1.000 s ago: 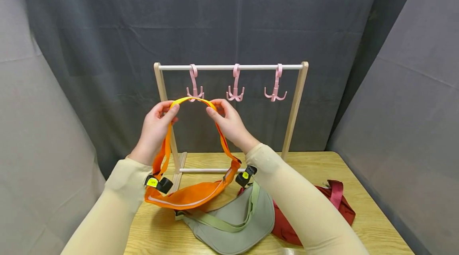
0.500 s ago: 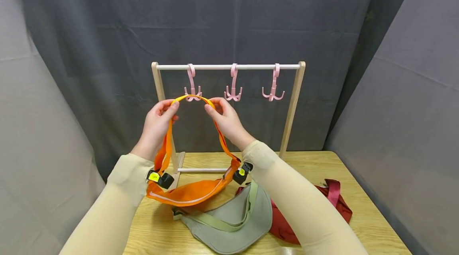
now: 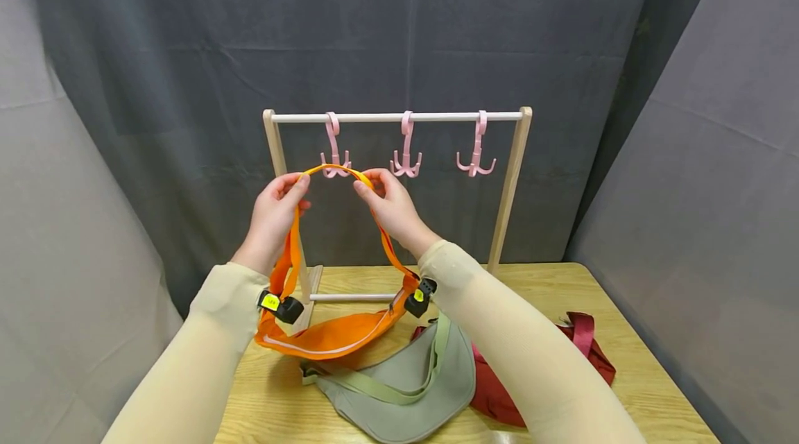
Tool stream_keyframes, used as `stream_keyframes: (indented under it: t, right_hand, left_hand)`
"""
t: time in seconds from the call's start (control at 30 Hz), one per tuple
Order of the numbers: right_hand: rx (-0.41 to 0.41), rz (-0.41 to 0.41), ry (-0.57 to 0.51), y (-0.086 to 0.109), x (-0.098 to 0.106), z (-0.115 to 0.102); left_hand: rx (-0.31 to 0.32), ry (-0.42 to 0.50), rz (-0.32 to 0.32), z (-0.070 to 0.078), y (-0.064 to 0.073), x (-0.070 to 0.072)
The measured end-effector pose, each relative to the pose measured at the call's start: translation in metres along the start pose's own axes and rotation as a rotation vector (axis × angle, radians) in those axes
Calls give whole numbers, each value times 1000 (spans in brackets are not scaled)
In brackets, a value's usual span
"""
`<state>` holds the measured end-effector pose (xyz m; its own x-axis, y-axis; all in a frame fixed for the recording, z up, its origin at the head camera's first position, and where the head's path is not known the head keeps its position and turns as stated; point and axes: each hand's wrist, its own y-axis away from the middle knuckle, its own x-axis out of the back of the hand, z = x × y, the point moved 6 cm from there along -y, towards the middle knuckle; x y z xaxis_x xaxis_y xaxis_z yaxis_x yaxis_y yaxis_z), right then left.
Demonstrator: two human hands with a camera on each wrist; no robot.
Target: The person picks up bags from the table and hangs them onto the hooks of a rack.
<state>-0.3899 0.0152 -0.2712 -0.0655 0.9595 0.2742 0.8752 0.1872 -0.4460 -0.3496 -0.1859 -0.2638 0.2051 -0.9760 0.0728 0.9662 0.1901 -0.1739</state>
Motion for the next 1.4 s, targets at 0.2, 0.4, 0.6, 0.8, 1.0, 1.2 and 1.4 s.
stream_keyframes:
  t: [0.2, 0.4, 0.6, 0.8, 1.0, 1.2, 1.4]
  right_hand:
    - [4, -5, 17, -3, -1, -1]
    - [-2, 2, 19, -6, -3, 2]
    - [-8, 15, 20, -9, -5, 4]
    - [-17, 25, 12, -12, -7, 5]
    - [-37, 19, 19, -12, -9, 6]
    - [-39, 15, 24, -15, -12, 8]
    - [-34, 25, 24, -17, -13, 10]
  left_hand:
    - [-3, -17, -8, 4, -3, 2]
    - [-6, -15, -6, 2, -9, 1]
    - [-11, -1, 0, 0, -13, 0]
    - [-10, -23, 5, 0, -16, 1]
    - [-12, -26, 17, -1, -18, 2]
    - [-7, -24, 30, -3, -20, 2]
    - [-9, -45, 28, -4, -24, 2]
